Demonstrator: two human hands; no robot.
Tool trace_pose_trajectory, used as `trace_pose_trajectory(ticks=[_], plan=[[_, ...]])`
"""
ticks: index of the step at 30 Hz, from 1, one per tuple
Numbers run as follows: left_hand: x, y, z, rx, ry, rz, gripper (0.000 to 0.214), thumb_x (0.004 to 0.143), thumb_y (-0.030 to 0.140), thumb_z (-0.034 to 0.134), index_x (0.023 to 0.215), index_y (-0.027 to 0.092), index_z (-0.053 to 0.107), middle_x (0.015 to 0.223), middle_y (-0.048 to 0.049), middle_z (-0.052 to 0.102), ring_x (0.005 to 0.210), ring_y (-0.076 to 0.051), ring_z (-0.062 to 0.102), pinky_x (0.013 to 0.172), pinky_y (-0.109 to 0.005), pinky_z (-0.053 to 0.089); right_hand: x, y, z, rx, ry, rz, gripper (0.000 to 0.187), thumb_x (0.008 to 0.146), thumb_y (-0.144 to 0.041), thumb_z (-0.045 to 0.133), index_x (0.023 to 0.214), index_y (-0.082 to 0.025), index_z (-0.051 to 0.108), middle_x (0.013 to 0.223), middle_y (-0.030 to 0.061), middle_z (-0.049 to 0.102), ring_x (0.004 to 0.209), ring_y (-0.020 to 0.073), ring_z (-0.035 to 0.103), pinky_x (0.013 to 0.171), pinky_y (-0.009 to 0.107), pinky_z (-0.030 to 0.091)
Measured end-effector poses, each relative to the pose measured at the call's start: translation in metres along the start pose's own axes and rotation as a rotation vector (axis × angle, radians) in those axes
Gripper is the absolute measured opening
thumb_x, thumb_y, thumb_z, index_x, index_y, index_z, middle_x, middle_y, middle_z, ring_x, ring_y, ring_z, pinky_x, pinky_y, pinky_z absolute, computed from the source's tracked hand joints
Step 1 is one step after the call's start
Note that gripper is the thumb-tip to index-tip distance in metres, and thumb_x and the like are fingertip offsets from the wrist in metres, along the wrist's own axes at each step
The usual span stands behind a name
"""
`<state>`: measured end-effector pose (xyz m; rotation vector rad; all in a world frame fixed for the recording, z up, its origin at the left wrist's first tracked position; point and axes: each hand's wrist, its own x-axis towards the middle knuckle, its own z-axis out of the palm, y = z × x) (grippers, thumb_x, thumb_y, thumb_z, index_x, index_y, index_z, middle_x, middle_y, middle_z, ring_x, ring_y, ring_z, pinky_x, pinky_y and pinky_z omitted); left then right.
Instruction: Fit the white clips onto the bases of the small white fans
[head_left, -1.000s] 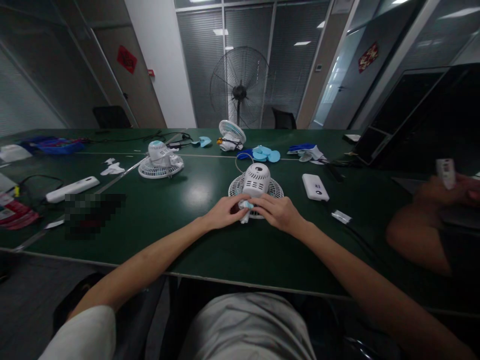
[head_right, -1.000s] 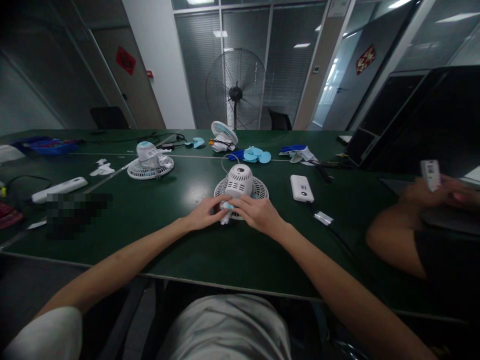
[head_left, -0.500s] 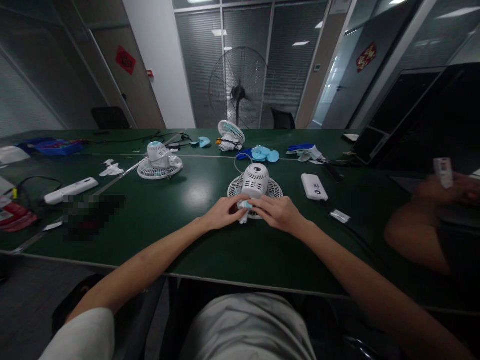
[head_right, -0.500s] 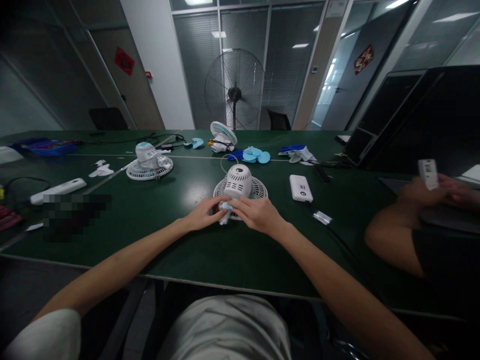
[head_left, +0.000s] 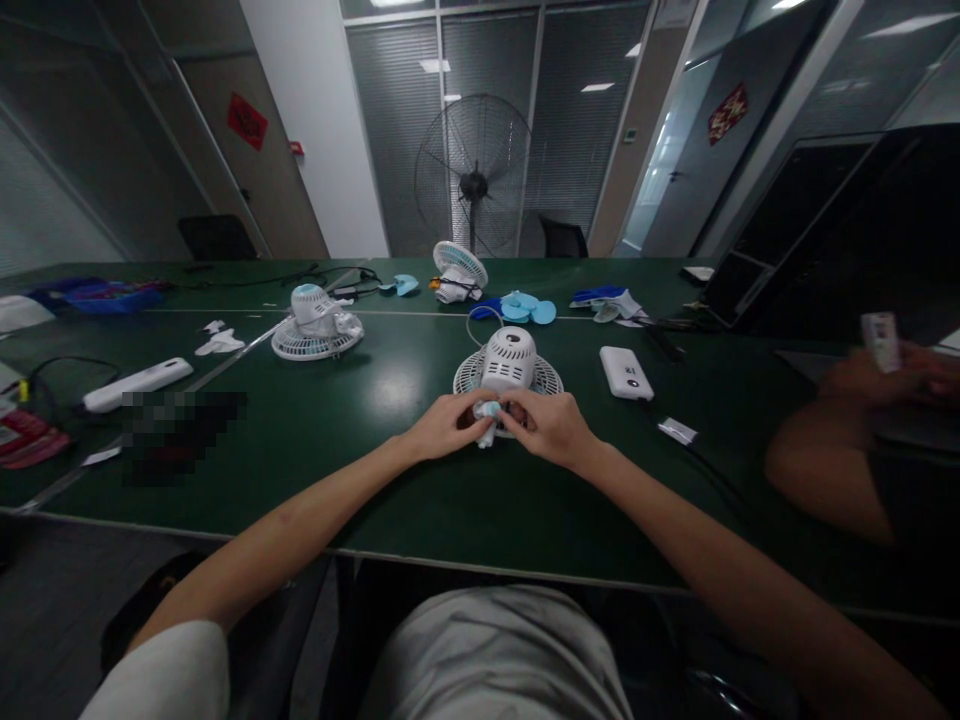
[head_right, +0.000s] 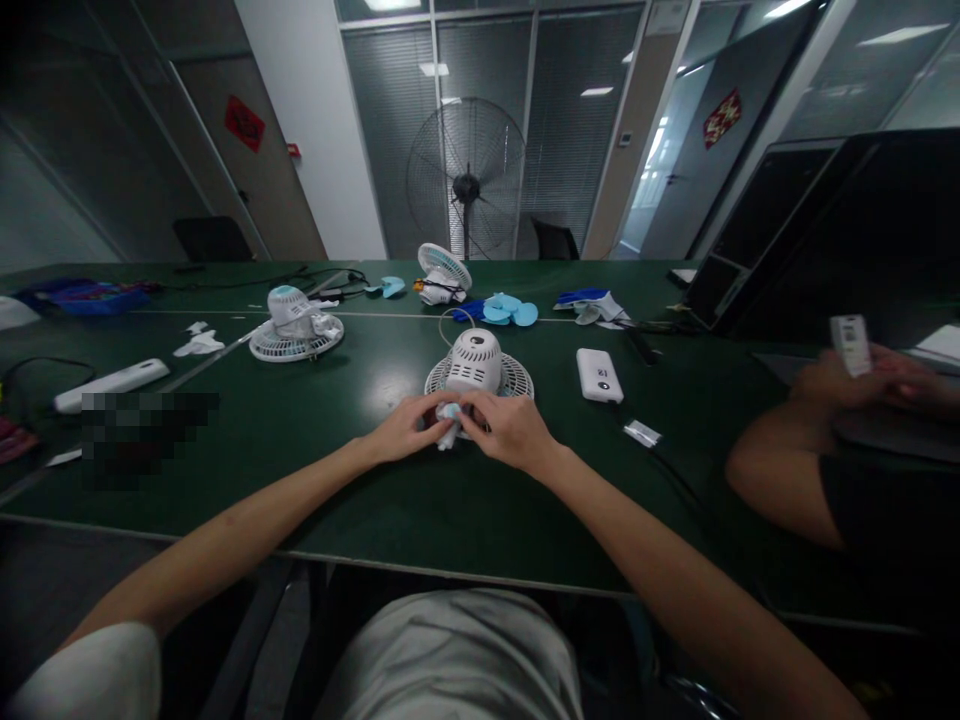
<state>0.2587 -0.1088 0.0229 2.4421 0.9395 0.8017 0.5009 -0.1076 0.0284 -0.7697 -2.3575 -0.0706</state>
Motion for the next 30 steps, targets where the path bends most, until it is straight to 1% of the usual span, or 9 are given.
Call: trace_pose_trajectory(ticks=[2,4,7,13,16,19,21,25,30], plan=[[0.000,0.001,-0.001,-0.009,-0.001,0.004,0.039,0.104,0.043,0.050,0.135,0.020,0.056,0.107,-0.0053,0.070,0.082,-0.017,0.064,0.076,-0.029,0.050,-0.002,0.006,-0.006,-0.007,-0.039,-0.074,0.031,0.103,-0.035,0.056,0.131,-0.021,0.062,0.102,0.0054,0.076,0.076,0.0167,0.069,0.066,0.029,0.051],[0.000,0.001,-0.001,-0.025,-0.004,0.012,0.038,0.104,0.043,0.049,0.135,0.020,0.056,0.107,-0.0053,0.070,0.081,-0.017,0.063,0.075,-0.029,0.049,-0.003,0.010,-0.010,-0.014,-0.072,-0.127,0.034,0.104,-0.033,0.054,0.137,-0.024,0.058,0.113,0.0060,0.075,0.083,0.0181,0.070,0.070,0.031,0.054],[0.000,0.000,0.000,-0.039,-0.001,0.021,0.037,0.104,0.042,0.050,0.134,0.020,0.055,0.108,-0.0049,0.069,0.080,-0.016,0.063,0.074,-0.028,0.048,0.000,0.009,-0.010,-0.016,-0.062,-0.112,0.027,0.106,-0.034,0.052,0.127,-0.022,0.064,0.109,0.0065,0.075,0.084,0.0184,0.070,0.071,0.032,0.053],[0.000,-0.001,0.001,-0.011,0.009,0.007,0.038,0.104,0.043,0.050,0.133,0.019,0.056,0.100,-0.0037,0.069,0.078,-0.016,0.063,0.073,-0.028,0.047,0.005,-0.006,0.000,0.003,-0.043,0.040,0.025,0.107,-0.033,0.050,0.097,-0.018,0.067,0.085,0.0038,0.073,0.071,0.0154,0.066,0.066,0.029,0.048],[0.000,0.000,0.000,-0.017,0.004,0.017,0.036,0.104,0.042,0.050,0.132,0.019,0.057,0.102,-0.0039,0.069,0.079,-0.016,0.063,0.074,-0.028,0.047,0.001,-0.002,-0.003,-0.043,-0.067,-0.023,0.024,0.105,-0.035,0.052,0.113,-0.018,0.066,0.092,0.0050,0.075,0.073,0.0167,0.067,0.065,0.030,0.048],[0.000,0.000,0.000,-0.032,0.010,0.022,0.036,0.104,0.042,0.050,0.132,0.019,0.057,0.104,-0.0044,0.069,0.079,-0.016,0.063,0.074,-0.027,0.047,-0.003,0.008,-0.009,-0.099,-0.087,-0.125,0.034,0.106,-0.035,0.052,0.136,-0.021,0.058,0.107,0.0065,0.075,0.081,0.0181,0.069,0.065,0.030,0.049],[-0.001,-0.001,0.001,-0.037,0.009,0.021,0.037,0.104,0.043,0.050,0.132,0.019,0.056,0.101,-0.0041,0.069,0.078,-0.015,0.062,0.073,-0.027,0.047,-0.004,0.014,-0.011,-0.147,-0.086,-0.171,0.035,0.107,-0.034,0.050,0.139,-0.023,0.057,0.111,0.0067,0.074,0.083,0.0181,0.069,0.064,0.029,0.048],[-0.001,-0.005,0.003,-0.026,0.008,0.010,0.039,0.104,0.042,0.051,0.135,0.019,0.055,0.101,-0.0036,0.069,0.076,-0.015,0.062,0.072,-0.027,0.048,0.000,0.011,-0.009,-0.180,-0.075,-0.155,0.029,0.108,-0.035,0.048,0.126,-0.020,0.065,0.106,0.0072,0.074,0.082,0.0184,0.068,0.064,0.029,0.047],[-0.001,-0.004,0.002,-0.010,0.013,0.009,0.039,0.104,0.043,0.051,0.134,0.019,0.056,0.100,-0.0032,0.070,0.076,-0.015,0.063,0.072,-0.027,0.047,0.005,-0.005,-0.001,-0.033,-0.060,0.015,0.026,0.108,-0.033,0.048,0.100,-0.017,0.067,0.088,0.0040,0.073,0.073,0.0151,0.066,0.066,0.028,0.047]])
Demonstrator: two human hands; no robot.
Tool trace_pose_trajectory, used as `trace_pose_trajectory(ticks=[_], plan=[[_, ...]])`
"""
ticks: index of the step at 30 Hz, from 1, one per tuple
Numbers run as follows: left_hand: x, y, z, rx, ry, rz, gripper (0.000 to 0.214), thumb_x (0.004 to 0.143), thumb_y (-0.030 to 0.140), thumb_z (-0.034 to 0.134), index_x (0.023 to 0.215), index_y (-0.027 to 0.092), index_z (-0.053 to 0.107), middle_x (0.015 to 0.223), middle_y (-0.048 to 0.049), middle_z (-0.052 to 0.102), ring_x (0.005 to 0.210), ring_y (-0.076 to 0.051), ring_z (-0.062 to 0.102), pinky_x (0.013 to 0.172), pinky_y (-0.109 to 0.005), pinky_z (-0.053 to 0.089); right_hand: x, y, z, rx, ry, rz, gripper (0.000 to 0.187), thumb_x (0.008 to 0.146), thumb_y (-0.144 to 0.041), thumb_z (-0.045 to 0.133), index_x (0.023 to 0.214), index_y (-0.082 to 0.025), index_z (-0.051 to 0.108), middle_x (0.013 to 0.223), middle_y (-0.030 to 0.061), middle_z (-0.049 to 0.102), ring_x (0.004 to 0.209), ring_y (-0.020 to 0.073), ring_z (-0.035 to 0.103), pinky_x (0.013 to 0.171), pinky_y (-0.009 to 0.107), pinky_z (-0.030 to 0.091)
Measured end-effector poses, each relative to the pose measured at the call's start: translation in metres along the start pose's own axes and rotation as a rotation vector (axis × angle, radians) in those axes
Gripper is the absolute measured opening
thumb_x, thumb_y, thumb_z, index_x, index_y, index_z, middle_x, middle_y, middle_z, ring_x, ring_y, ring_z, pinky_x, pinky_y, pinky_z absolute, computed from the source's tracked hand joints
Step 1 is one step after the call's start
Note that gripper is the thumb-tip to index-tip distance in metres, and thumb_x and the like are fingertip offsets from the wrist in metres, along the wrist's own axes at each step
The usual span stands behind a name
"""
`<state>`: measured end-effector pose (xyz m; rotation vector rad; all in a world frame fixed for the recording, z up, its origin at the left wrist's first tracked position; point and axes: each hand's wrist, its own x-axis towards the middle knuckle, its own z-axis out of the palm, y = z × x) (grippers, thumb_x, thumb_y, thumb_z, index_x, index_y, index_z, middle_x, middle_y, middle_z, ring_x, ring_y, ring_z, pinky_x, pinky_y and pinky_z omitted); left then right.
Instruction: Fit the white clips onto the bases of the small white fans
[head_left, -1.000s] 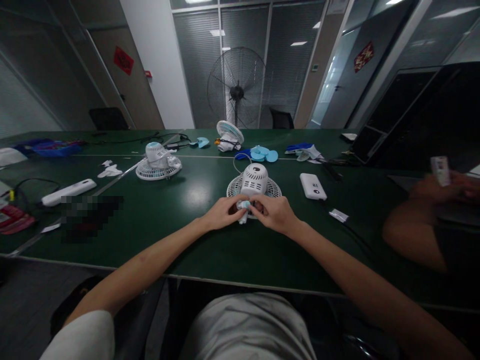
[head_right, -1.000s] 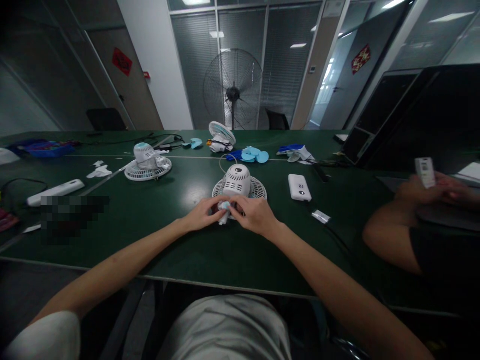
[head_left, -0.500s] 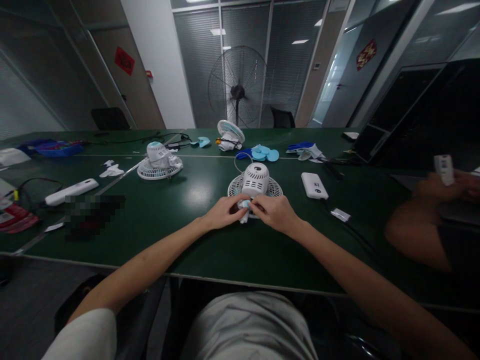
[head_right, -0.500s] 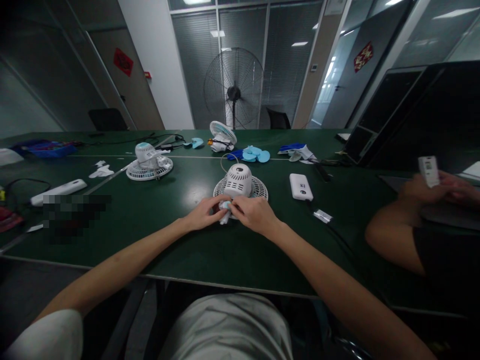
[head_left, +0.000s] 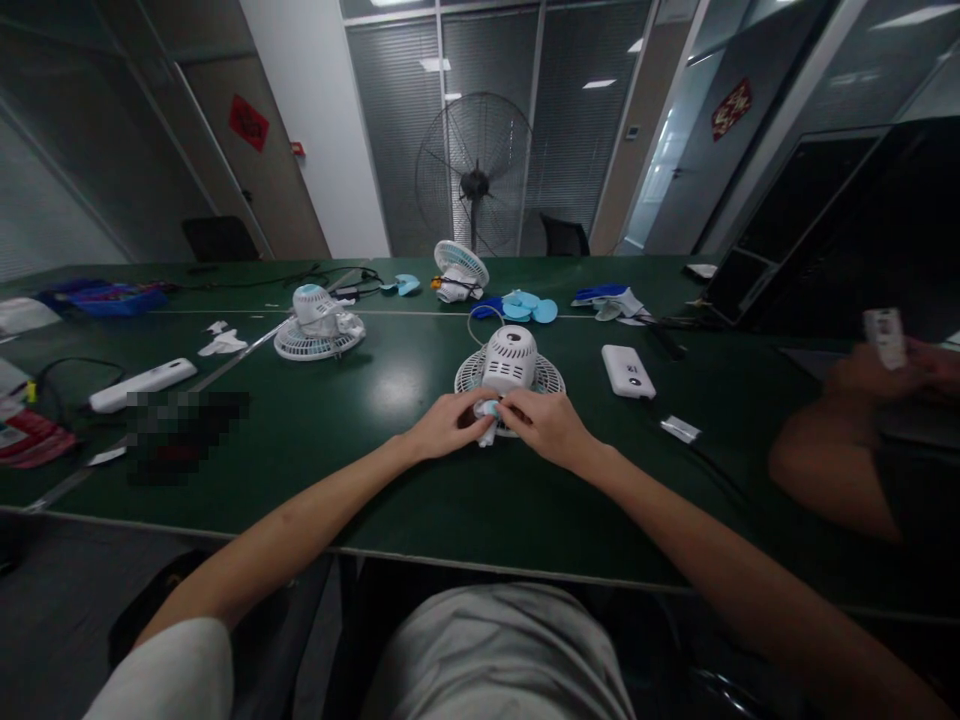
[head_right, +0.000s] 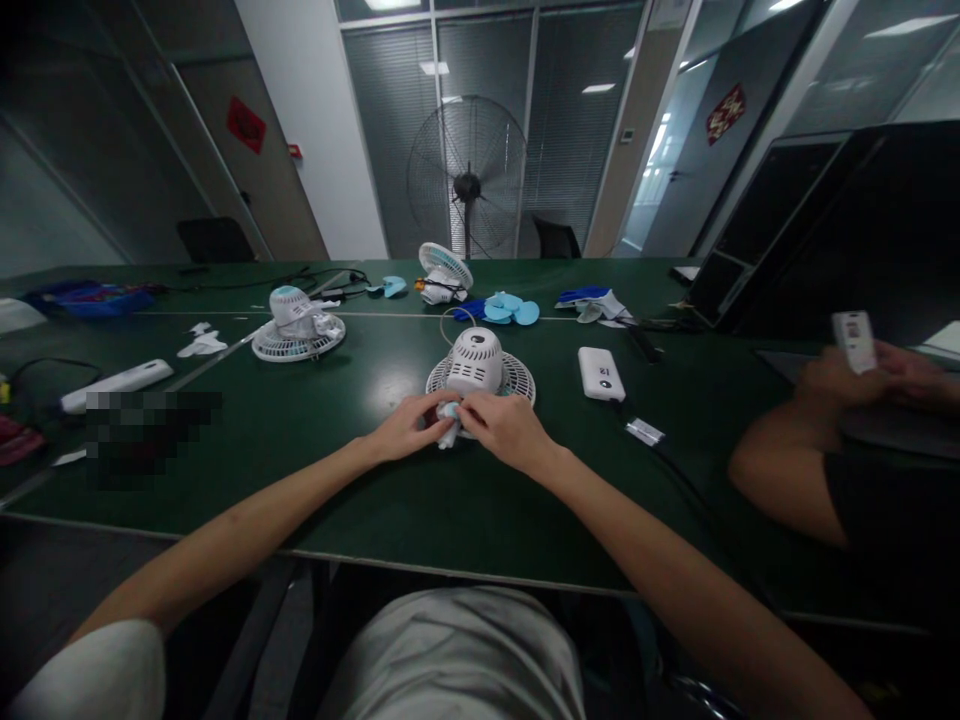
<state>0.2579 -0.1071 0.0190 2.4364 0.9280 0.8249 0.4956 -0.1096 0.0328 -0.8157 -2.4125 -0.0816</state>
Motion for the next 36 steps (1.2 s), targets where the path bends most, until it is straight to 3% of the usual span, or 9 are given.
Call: trace_pose_trajectory(ticks=[3,6,9,12,16,19,27,31,36], plan=[[0.000,0.002,-0.001,-0.003,0.002,0.014,0.038,0.104,0.043,0.050,0.134,0.020,0.057,0.104,-0.0041,0.070,0.079,-0.016,0.063,0.074,-0.027,0.048,-0.002,0.001,-0.002,-0.029,0.025,-0.037,0.025,0.106,-0.035,0.050,0.110,-0.018,0.068,0.095,0.0058,0.074,0.075,0.0165,0.067,0.066,0.029,0.048],[0.000,0.002,-0.001,-0.002,-0.002,0.015,0.040,0.104,0.042,0.050,0.137,0.019,0.055,0.106,-0.0052,0.070,0.081,-0.016,0.064,0.076,-0.028,0.049,-0.006,0.011,-0.009,-0.111,0.023,-0.156,0.030,0.105,-0.035,0.052,0.130,-0.021,0.063,0.110,0.0074,0.074,0.080,0.0178,0.068,0.065,0.030,0.049],[0.000,0.000,0.000,-0.011,0.004,0.006,0.042,0.104,0.044,0.051,0.138,0.019,0.055,0.103,-0.0047,0.071,0.077,-0.016,0.063,0.073,-0.027,0.048,-0.007,0.020,-0.013,-0.181,-0.015,-0.253,0.033,0.106,-0.031,0.051,0.137,-0.024,0.060,0.113,0.0063,0.073,0.081,0.0178,0.068,0.066,0.030,0.051],[0.000,-0.001,0.001,-0.017,0.007,0.005,0.041,0.104,0.044,0.052,0.136,0.019,0.055,0.101,-0.0040,0.070,0.075,-0.015,0.062,0.071,-0.027,0.048,-0.004,0.019,-0.012,-0.202,0.000,-0.232,0.029,0.107,-0.033,0.050,0.130,-0.022,0.064,0.111,0.0068,0.073,0.084,0.0182,0.068,0.067,0.030,0.051],[0.000,0.001,0.000,-0.009,0.000,0.007,0.039,0.104,0.042,0.050,0.135,0.019,0.056,0.108,-0.0057,0.071,0.080,-0.016,0.064,0.074,-0.028,0.049,0.002,0.005,-0.005,-0.092,0.004,-0.076,0.026,0.108,-0.034,0.048,0.103,-0.017,0.068,0.098,0.0060,0.072,0.078,0.0163,0.066,0.067,0.029,0.049],[0.000,0.004,-0.002,-0.003,0.000,0.011,0.038,0.105,0.042,0.050,0.134,0.018,0.057,0.106,-0.0054,0.071,0.079,-0.016,0.064,0.073,-0.027,0.048,0.002,-0.002,-0.003,0.001,0.009,0.014,0.025,0.107,-0.033,0.049,0.098,-0.017,0.066,0.091,0.0045,0.071,0.075,0.0154,0.065,0.067,0.028,0.048],[0.000,0.000,0.000,0.002,0.009,0.006,0.039,0.104,0.043,0.051,0.135,0.019,0.055,0.104,-0.0045,0.070,0.079,-0.016,0.063,0.074,-0.028,0.048,-0.007,0.019,-0.013,-0.138,-0.008,-0.230,0.033,0.106,-0.031,0.051,0.137,-0.023,0.058,0.121,0.0066,0.071,0.089,0.0186,0.069,0.069,0.030,0.051],[0.000,-0.001,0.000,0.002,0.002,-0.006,0.040,0.104,0.042,0.051,0.136,0.019,0.055,0.105,-0.0047,0.070,0.077,-0.016,0.063,0.074,-0.028,0.049,-0.003,0.016,-0.011,-0.153,-0.004,-0.195,0.030,0.108,-0.034,0.049,0.130,-0.021,0.063,0.116,0.0081,0.073,0.087,0.0187,0.069,0.068,0.030,0.050],[0.001,0.002,-0.002,-0.001,-0.006,0.011,0.038,0.104,0.041,0.050,0.134,0.019,0.056,0.107,-0.0052,0.070,0.080,-0.016,0.064,0.075,-0.028,0.048,0.004,0.002,-0.002,0.039,-0.003,-0.003,0.027,0.108,-0.035,0.048,0.101,-0.018,0.068,0.090,0.0047,0.073,0.075,0.0157,0.066,0.067,0.028,0.048]])
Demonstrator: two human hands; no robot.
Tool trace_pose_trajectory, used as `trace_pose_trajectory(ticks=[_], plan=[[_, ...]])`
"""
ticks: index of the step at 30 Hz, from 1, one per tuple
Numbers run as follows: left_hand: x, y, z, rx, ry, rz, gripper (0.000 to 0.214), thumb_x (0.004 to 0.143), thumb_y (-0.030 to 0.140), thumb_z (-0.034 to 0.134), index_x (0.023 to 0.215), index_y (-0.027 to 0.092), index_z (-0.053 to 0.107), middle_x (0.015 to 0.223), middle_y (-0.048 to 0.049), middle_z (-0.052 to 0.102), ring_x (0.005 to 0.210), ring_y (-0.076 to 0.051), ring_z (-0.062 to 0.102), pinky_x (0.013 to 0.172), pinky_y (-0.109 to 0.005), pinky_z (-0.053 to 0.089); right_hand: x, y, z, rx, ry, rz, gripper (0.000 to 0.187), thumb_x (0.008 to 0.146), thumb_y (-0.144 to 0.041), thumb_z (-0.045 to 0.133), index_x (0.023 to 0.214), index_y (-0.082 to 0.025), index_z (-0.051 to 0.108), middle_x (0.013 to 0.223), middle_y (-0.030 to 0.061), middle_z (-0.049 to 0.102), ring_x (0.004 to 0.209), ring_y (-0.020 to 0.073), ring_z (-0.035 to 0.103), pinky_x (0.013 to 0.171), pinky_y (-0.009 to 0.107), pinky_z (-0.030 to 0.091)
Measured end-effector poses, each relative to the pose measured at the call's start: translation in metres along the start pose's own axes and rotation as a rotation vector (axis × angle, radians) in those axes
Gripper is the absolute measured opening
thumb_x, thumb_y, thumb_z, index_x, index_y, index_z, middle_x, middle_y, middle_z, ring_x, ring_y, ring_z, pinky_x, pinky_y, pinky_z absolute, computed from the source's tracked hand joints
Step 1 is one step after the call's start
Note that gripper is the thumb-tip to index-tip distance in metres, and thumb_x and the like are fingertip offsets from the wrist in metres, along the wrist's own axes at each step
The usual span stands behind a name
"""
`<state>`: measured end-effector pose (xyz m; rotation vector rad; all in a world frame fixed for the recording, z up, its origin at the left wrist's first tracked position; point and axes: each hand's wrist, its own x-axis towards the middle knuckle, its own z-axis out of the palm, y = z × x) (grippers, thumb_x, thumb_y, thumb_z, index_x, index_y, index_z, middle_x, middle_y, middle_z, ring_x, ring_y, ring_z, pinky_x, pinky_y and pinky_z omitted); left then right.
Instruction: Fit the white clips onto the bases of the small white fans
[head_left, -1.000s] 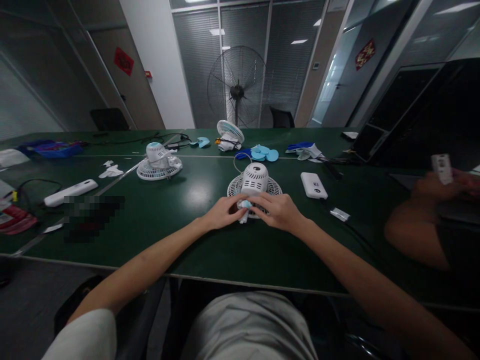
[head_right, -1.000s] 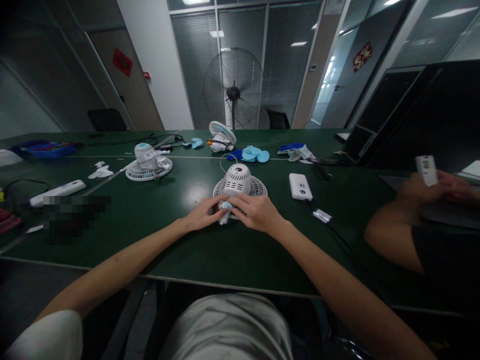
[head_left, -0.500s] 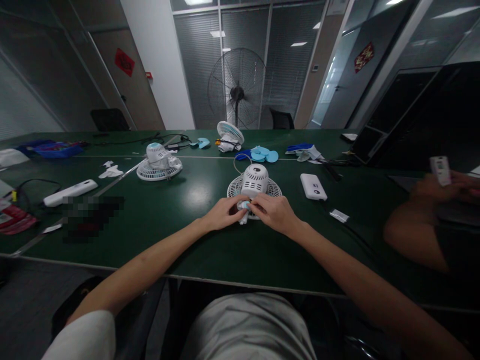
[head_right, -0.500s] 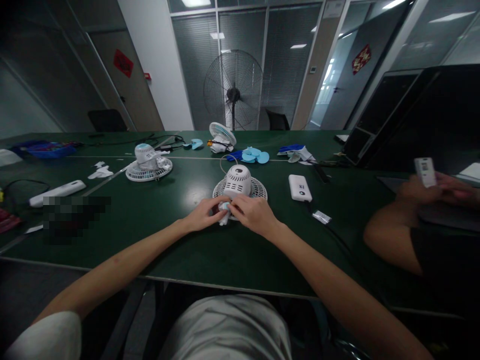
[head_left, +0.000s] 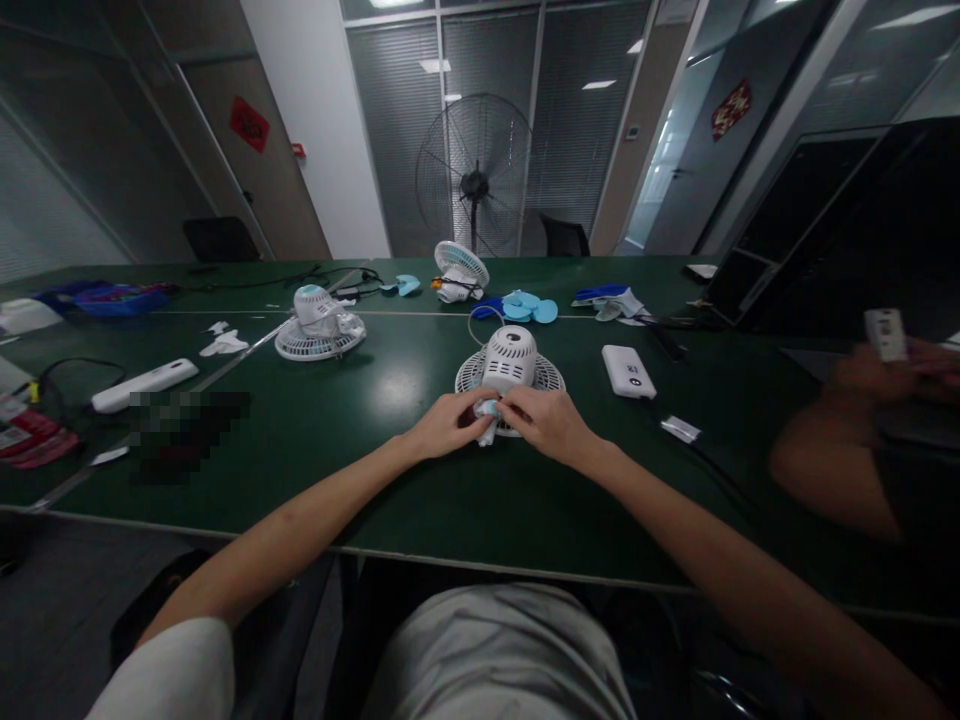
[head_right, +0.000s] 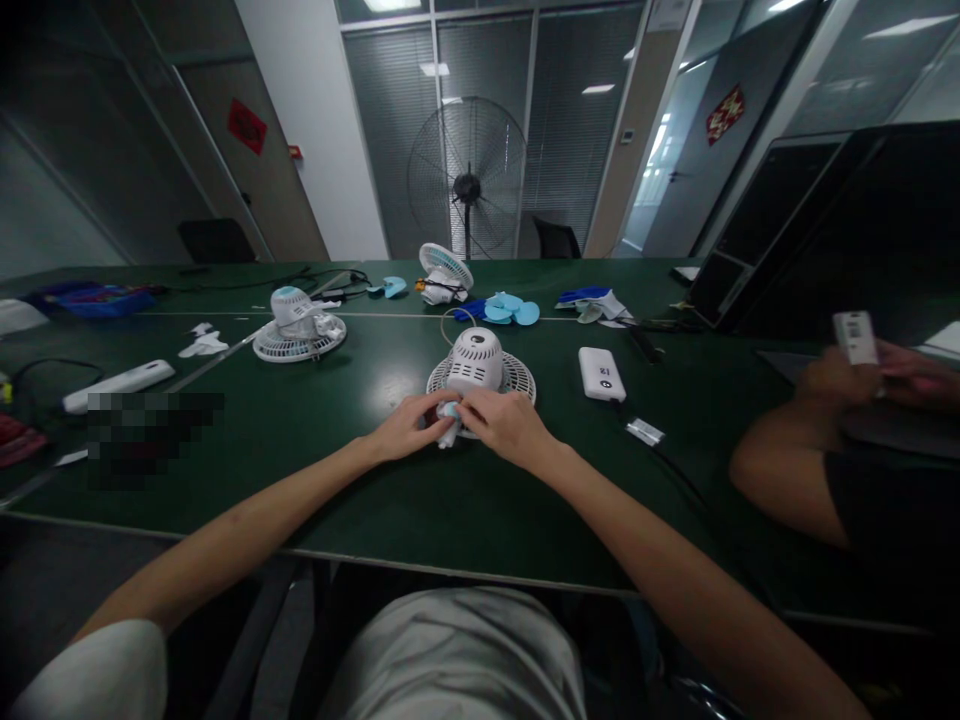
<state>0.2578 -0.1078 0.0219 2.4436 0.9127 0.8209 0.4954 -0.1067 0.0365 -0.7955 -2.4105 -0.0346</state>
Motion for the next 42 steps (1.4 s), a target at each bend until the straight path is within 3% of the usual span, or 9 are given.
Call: trace_pose_trajectory(ticks=[3,9,12,17,20,27,30,36,42], plan=[[0.000,0.002,-0.001,-0.009,0.006,0.009,0.037,0.104,0.041,0.051,0.134,0.020,0.056,0.106,-0.0042,0.070,0.080,-0.016,0.064,0.075,-0.027,0.048,0.000,-0.001,0.000,0.041,0.008,0.031,0.024,0.106,-0.035,0.051,0.099,-0.018,0.067,0.087,0.0032,0.072,0.072,0.0150,0.064,0.066,0.028,0.047],[0.000,0.001,0.000,-0.012,-0.006,0.000,0.041,0.105,0.043,0.049,0.137,0.018,0.055,0.103,-0.0049,0.070,0.080,-0.016,0.063,0.074,-0.028,0.048,-0.007,0.014,-0.012,-0.112,-0.034,-0.179,0.033,0.105,-0.035,0.054,0.136,-0.024,0.059,0.120,0.0071,0.071,0.086,0.0186,0.068,0.068,0.030,0.052],[0.000,0.000,0.001,-0.004,0.002,-0.017,0.041,0.104,0.044,0.050,0.136,0.018,0.055,0.103,-0.0055,0.070,0.078,-0.016,0.063,0.074,-0.028,0.049,-0.006,0.013,-0.012,-0.142,-0.025,-0.183,0.030,0.106,-0.035,0.052,0.132,-0.023,0.062,0.118,0.0073,0.072,0.087,0.0188,0.068,0.068,0.031,0.052],[0.000,0.000,0.001,-0.002,-0.010,-0.010,0.039,0.104,0.042,0.050,0.134,0.019,0.056,0.106,-0.0055,0.070,0.080,-0.016,0.064,0.076,-0.029,0.050,0.000,-0.002,-0.004,-0.053,0.014,-0.032,0.024,0.107,-0.034,0.050,0.101,-0.018,0.067,0.094,0.0058,0.073,0.077,0.0161,0.066,0.067,0.028,0.048],[0.000,0.000,0.001,0.007,-0.004,-0.010,0.039,0.104,0.041,0.050,0.135,0.018,0.056,0.103,-0.0051,0.070,0.079,-0.016,0.064,0.074,-0.028,0.049,0.001,-0.004,-0.004,-0.036,0.007,0.004,0.024,0.106,-0.033,0.051,0.098,-0.018,0.067,0.091,0.0051,0.072,0.075,0.0156,0.065,0.066,0.028,0.048],[0.000,0.000,0.000,-0.016,-0.008,-0.007,0.042,0.104,0.043,0.049,0.138,0.018,0.055,0.108,-0.0062,0.070,0.082,-0.016,0.064,0.075,-0.028,0.049,-0.007,0.013,-0.015,-0.156,-0.037,-0.230,0.033,0.106,-0.033,0.050,0.137,-0.023,0.058,0.123,0.0079,0.071,0.089,0.0183,0.069,0.068,0.029,0.053],[0.000,0.001,0.000,-0.019,-0.015,-0.008,0.041,0.104,0.043,0.049,0.136,0.018,0.056,0.110,-0.0067,0.070,0.083,-0.017,0.064,0.076,-0.028,0.049,-0.005,0.013,-0.012,-0.167,-0.011,-0.206,0.029,0.107,-0.034,0.049,0.127,-0.020,0.064,0.116,0.0082,0.072,0.087,0.0187,0.068,0.067,0.030,0.052],[0.001,0.002,0.000,0.010,-0.008,-0.008,0.040,0.104,0.043,0.049,0.133,0.018,0.057,0.105,-0.0061,0.070,0.081,-0.017,0.064,0.075,-0.028,0.049,0.000,-0.003,0.000,0.021,0.035,0.033,0.027,0.106,-0.034,0.050,0.093,-0.019,0.068,0.089,0.0040,0.071,0.074,0.0152,0.065,0.066,0.028,0.049],[0.001,0.004,-0.001,0.006,-0.003,0.001,0.041,0.104,0.044,0.049,0.134,0.019,0.056,0.104,-0.0056,0.071,0.080,-0.017,0.064,0.074,-0.028,0.048,-0.007,0.006,-0.008,-0.068,0.027,-0.125,0.030,0.104,-0.034,0.055,0.130,-0.021,0.062,0.115,0.0078,0.072,0.084,0.0186,0.068,0.066,0.030,0.052]])
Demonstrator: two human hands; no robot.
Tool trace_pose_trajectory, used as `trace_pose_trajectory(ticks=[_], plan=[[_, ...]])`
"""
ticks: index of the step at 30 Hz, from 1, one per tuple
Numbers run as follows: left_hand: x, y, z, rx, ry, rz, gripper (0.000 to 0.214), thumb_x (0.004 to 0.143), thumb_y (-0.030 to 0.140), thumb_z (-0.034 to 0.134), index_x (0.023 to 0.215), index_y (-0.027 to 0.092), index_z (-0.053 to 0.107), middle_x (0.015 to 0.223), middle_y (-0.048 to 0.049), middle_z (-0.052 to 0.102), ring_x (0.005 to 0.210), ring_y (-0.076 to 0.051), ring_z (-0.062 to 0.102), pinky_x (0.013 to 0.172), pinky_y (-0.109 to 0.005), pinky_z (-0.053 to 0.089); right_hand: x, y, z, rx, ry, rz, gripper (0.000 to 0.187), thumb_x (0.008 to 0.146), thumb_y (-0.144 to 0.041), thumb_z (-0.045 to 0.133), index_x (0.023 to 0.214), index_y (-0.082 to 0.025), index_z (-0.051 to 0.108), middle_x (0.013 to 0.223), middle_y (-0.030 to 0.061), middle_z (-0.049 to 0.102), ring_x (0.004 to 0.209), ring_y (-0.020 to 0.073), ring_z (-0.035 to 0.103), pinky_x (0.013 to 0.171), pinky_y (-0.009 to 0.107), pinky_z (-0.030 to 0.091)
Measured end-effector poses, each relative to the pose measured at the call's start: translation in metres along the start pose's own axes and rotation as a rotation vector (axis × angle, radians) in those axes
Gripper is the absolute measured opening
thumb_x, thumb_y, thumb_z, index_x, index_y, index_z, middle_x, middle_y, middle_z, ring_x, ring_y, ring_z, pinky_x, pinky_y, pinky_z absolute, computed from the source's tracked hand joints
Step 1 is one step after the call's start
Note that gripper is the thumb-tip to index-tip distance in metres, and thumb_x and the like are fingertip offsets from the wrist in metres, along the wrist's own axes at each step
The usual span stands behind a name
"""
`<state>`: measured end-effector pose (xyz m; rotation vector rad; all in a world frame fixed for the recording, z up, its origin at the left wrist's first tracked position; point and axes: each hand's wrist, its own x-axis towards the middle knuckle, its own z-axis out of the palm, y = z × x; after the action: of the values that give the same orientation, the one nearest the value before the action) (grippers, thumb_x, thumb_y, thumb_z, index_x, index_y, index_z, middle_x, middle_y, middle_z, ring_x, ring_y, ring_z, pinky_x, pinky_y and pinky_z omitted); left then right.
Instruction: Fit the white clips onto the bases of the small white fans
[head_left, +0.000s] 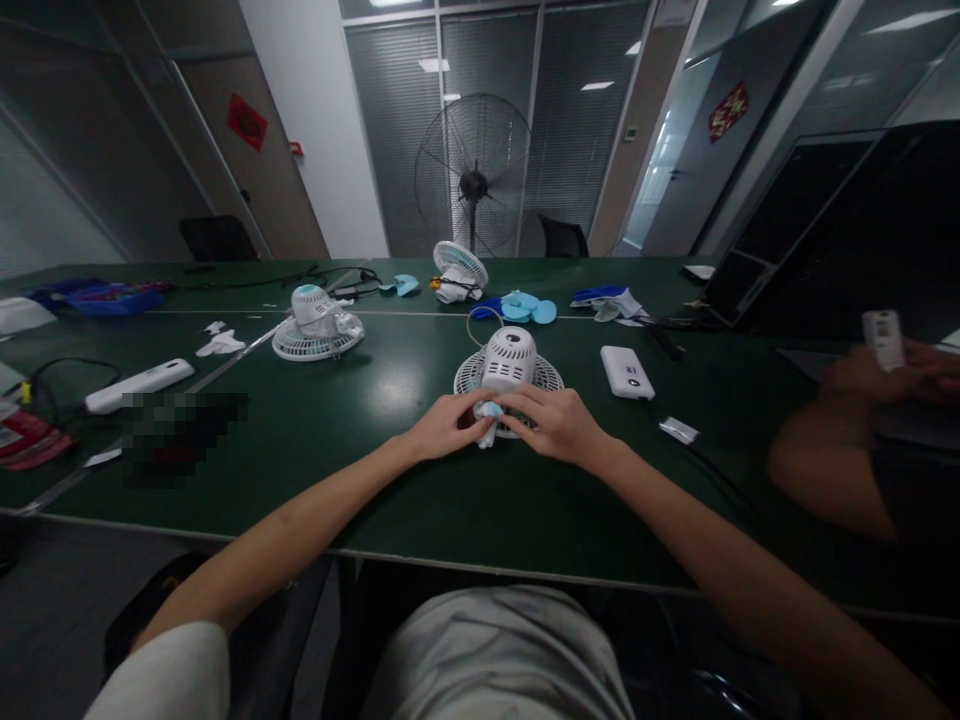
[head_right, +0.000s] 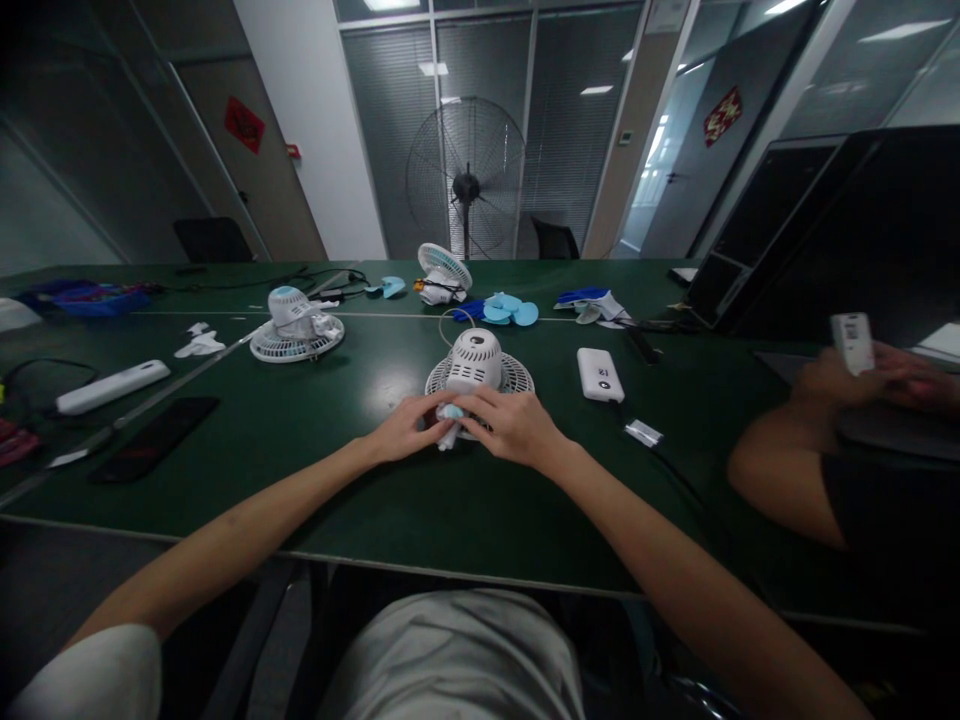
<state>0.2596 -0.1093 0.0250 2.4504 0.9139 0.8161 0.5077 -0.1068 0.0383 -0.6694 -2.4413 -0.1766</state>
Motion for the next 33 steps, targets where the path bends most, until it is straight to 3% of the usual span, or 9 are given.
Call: trace_pose_trajectory(ticks=[5,8,14,16,18,22,25,30,33], plan=[[-0.001,-0.004,0.002,-0.014,0.014,-0.006,0.040,0.104,0.043,0.051,0.135,0.018,0.056,0.107,-0.0055,0.071,0.080,-0.016,0.064,0.075,-0.028,0.049,-0.002,0.008,-0.001,-0.086,-0.045,-0.098,0.030,0.107,-0.034,0.050,0.131,-0.021,0.063,0.117,0.0078,0.073,0.085,0.0185,0.070,0.067,0.031,0.053],[-0.002,-0.005,0.002,-0.011,0.012,-0.019,0.042,0.104,0.043,0.051,0.138,0.019,0.055,0.107,-0.0055,0.071,0.078,-0.016,0.064,0.075,-0.028,0.051,0.000,0.004,0.008,-0.041,0.016,-0.009,0.030,0.107,-0.039,0.051,0.124,-0.020,0.066,0.107,0.0071,0.075,0.083,0.0183,0.070,0.069,0.030,0.052],[-0.002,-0.003,0.002,-0.001,0.012,-0.023,0.042,0.103,0.043,0.050,0.137,0.019,0.055,0.113,-0.0066,0.071,0.081,-0.017,0.065,0.077,-0.029,0.051,0.007,-0.012,0.021,0.084,0.074,0.236,0.035,0.108,-0.039,0.048,0.089,-0.018,0.068,0.074,0.0010,0.071,0.061,0.0126,0.062,0.059,0.026,0.043],[-0.001,-0.003,0.001,-0.002,0.013,-0.020,0.042,0.103,0.044,0.050,0.137,0.019,0.055,0.112,-0.0062,0.071,0.081,-0.017,0.065,0.078,-0.029,0.051,0.006,-0.012,0.019,0.111,0.078,0.228,0.030,0.107,-0.037,0.050,0.094,-0.018,0.069,0.078,0.0019,0.072,0.063,0.0128,0.063,0.060,0.026,0.045],[-0.001,-0.003,0.001,-0.011,0.007,-0.013,0.041,0.104,0.044,0.051,0.136,0.020,0.056,0.110,-0.0056,0.071,0.080,-0.016,0.065,0.077,-0.028,0.050,0.003,-0.008,0.013,0.110,0.059,0.148,0.024,0.105,-0.036,0.053,0.113,-0.018,0.068,0.091,0.0042,0.075,0.070,0.0144,0.066,0.063,0.026,0.048],[-0.001,-0.001,-0.001,-0.030,0.003,0.004,0.039,0.104,0.043,0.051,0.135,0.019,0.057,0.110,-0.0055,0.070,0.082,-0.016,0.064,0.076,-0.028,0.050,-0.004,0.006,0.004,0.027,-0.016,-0.041,0.035,0.105,-0.034,0.053,0.138,-0.022,0.058,0.112,0.0069,0.073,0.082,0.0174,0.069,0.067,0.029,0.052],[-0.001,0.000,-0.001,-0.039,-0.004,-0.002,0.039,0.104,0.043,0.050,0.134,0.019,0.057,0.113,-0.0064,0.069,0.083,-0.016,0.064,0.076,-0.028,0.050,-0.003,0.007,0.005,0.000,0.009,-0.029,0.029,0.107,-0.036,0.051,0.129,-0.021,0.063,0.110,0.0070,0.073,0.083,0.0178,0.069,0.068,0.029,0.051],[-0.001,-0.001,0.000,-0.014,-0.008,-0.001,0.038,0.104,0.042,0.050,0.134,0.019,0.057,0.110,-0.0062,0.070,0.082,-0.017,0.064,0.077,-0.029,0.050,0.004,-0.007,0.014,0.087,0.041,0.143,0.024,0.106,-0.034,0.052,0.096,-0.018,0.067,0.086,0.0037,0.071,0.071,0.0152,0.064,0.065,0.028,0.047],[-0.001,-0.002,-0.001,-0.003,-0.003,0.008,0.039,0.104,0.041,0.050,0.134,0.019,0.057,0.112,-0.0063,0.070,0.084,-0.017,0.065,0.079,-0.029,0.050,0.004,-0.010,0.014,0.118,0.046,0.181,0.022,0.105,-0.034,0.054,0.096,-0.018,0.066,0.084,0.0021,0.071,0.068,0.0139,0.063,0.063,0.027,0.046]])
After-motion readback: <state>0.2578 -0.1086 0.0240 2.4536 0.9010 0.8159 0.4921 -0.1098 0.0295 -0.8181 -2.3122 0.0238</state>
